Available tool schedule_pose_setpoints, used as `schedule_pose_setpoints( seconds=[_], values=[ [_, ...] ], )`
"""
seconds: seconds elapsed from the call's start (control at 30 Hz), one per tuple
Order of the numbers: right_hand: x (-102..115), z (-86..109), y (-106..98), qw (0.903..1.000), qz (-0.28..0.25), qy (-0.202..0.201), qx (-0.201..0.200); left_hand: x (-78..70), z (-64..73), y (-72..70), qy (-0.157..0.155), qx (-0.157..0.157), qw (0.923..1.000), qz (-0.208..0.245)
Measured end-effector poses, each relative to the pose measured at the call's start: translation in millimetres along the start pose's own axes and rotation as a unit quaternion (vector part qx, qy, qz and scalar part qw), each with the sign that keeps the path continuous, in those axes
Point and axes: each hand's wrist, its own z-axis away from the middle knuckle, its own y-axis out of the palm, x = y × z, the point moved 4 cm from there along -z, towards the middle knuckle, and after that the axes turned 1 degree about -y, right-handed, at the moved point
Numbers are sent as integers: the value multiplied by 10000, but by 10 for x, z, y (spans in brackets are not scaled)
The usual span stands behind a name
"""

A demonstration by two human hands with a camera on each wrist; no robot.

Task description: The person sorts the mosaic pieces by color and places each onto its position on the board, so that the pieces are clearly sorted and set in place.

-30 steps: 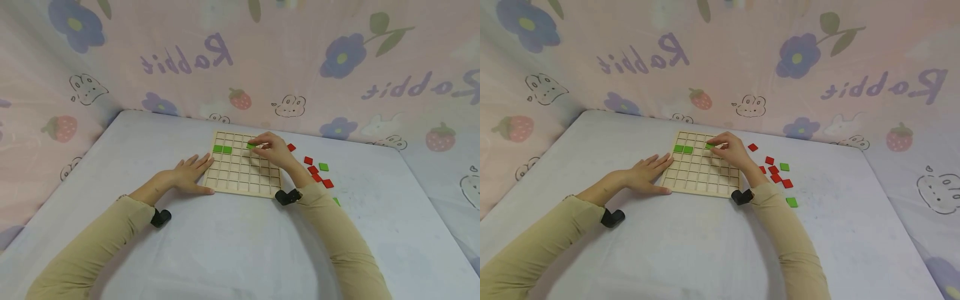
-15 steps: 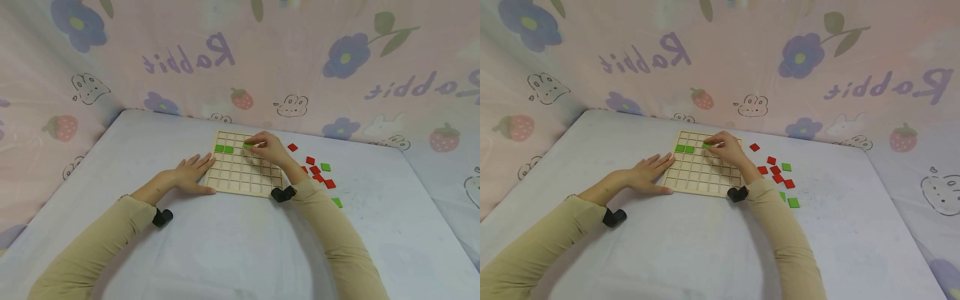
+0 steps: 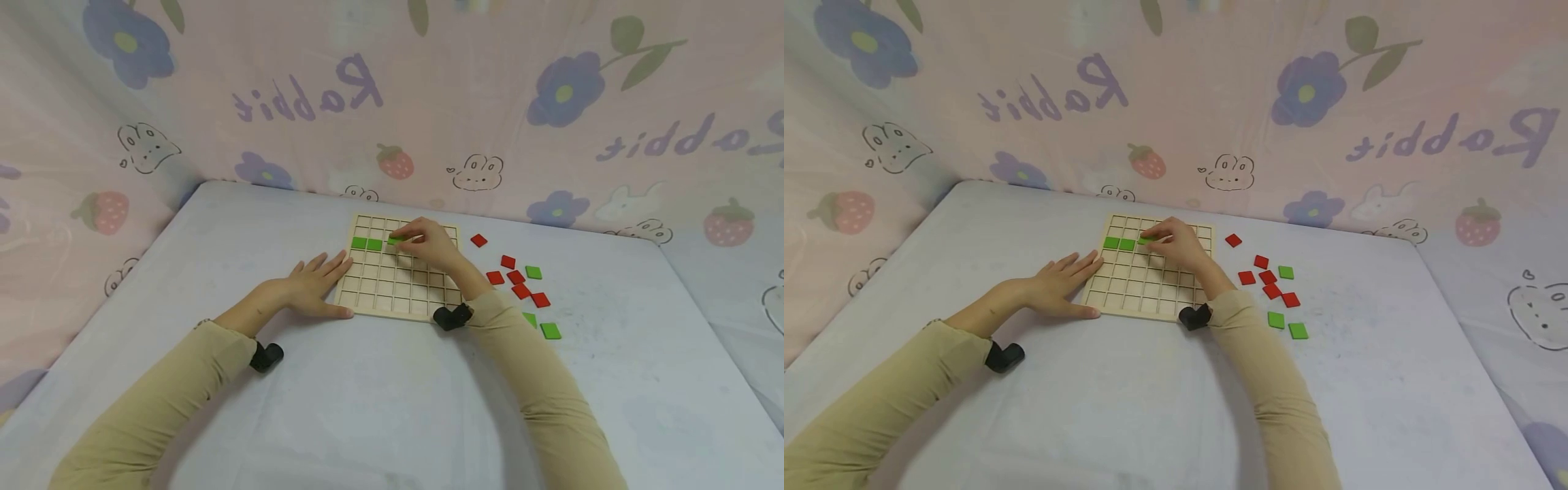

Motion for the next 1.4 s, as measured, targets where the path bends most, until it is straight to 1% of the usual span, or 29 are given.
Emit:
schedule_pose_setpoints(
  seconds=[0.27, 0.5, 0.77, 1.03, 1.4],
  values=[
    [-22, -48, 68, 9999, -62, 48, -71, -5, -3, -1, 12, 4, 10000, 10],
    [-33, -56, 118, 9995, -78, 289, -71, -10, 0, -5, 4, 18, 10000, -22],
    [-61, -46, 133, 9993, 0, 366, -119, -8, -1, 10, 4, 20, 10000, -19],
    [-78, -29, 135, 9980, 292, 554, 50, -5, 2, 3, -34, 12, 10000, -26],
    [-115, -39, 141, 9974, 261, 670, 64, -17, 8, -6, -45, 7, 10000, -17]
  ],
)
